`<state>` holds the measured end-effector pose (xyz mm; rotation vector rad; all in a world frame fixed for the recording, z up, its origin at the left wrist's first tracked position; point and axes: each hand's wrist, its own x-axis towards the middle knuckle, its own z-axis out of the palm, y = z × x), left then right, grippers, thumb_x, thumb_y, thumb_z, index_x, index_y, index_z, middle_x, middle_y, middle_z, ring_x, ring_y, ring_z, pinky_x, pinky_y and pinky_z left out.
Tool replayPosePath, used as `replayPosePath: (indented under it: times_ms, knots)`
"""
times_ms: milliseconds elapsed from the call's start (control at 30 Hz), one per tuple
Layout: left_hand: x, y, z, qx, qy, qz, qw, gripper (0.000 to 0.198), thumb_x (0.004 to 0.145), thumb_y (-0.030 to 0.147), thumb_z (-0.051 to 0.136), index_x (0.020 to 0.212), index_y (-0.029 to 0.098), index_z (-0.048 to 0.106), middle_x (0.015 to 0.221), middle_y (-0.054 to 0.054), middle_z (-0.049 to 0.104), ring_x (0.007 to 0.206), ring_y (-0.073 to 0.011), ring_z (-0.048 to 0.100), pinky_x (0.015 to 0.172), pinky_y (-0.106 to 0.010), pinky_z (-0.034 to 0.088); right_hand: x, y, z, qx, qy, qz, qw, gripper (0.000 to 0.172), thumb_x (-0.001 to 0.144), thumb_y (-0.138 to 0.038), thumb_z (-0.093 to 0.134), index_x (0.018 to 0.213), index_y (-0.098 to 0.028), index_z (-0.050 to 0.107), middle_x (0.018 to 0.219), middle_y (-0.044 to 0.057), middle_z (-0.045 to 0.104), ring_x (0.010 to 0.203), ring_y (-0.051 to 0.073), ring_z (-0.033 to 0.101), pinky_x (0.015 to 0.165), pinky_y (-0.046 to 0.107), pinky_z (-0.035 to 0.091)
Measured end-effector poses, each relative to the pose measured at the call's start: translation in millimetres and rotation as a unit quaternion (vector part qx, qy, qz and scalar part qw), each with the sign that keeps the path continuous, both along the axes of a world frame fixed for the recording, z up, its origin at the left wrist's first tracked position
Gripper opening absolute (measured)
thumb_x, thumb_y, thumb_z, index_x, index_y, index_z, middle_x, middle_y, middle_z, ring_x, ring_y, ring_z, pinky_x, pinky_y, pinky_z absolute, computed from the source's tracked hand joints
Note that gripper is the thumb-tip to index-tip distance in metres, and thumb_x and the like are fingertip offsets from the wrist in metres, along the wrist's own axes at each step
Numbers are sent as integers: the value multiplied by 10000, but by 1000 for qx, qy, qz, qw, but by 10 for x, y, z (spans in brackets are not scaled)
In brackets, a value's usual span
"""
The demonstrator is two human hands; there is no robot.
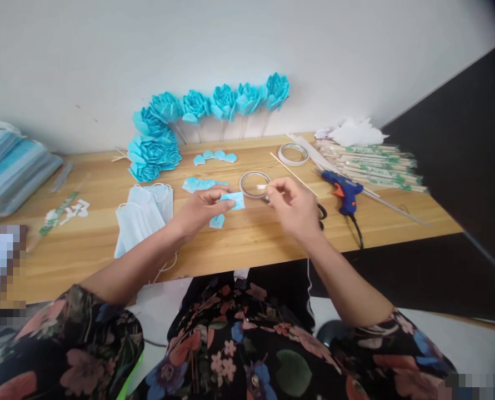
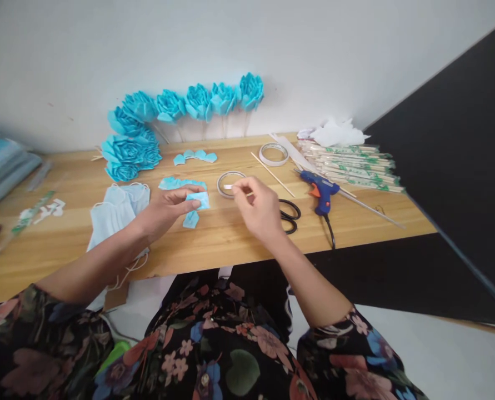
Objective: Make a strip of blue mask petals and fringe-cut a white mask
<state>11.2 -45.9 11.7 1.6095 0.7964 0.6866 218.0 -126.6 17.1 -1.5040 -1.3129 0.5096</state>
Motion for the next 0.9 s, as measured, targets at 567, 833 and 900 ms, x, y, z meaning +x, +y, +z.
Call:
replayPosePath:
  times_ms: [567,833,900]
  knots:
    - [-124,197,-99,73,123,-30,989,220,784,256,589,605,142,642,503,49,446,503,-71,359,498,-234,249,-176,191,187,97,-391,241,883,143,980,-251,555,867,-216,634,1161,97,665,1109,268,591,957,452,466]
    - [-142,185,-71,75,141,-37,987,233,771,240,562,561,146,598,491,54,432,489,-68,341,501,-257,221,-256,324,194,81,-443,263,854,185,982,-241,540,829,-206,638,1163,110,677,1107,283,581,908,454,464]
    - [-140,185,-79,69,140,-42,987,234,769,244,558,557,149,587,485,56,426,482,-66,332,498,-258,215,-265,348,189,80,-454,261,848,186,978,-237,544,822,-205,639,1157,111,681,1096,285,584,888,448,465]
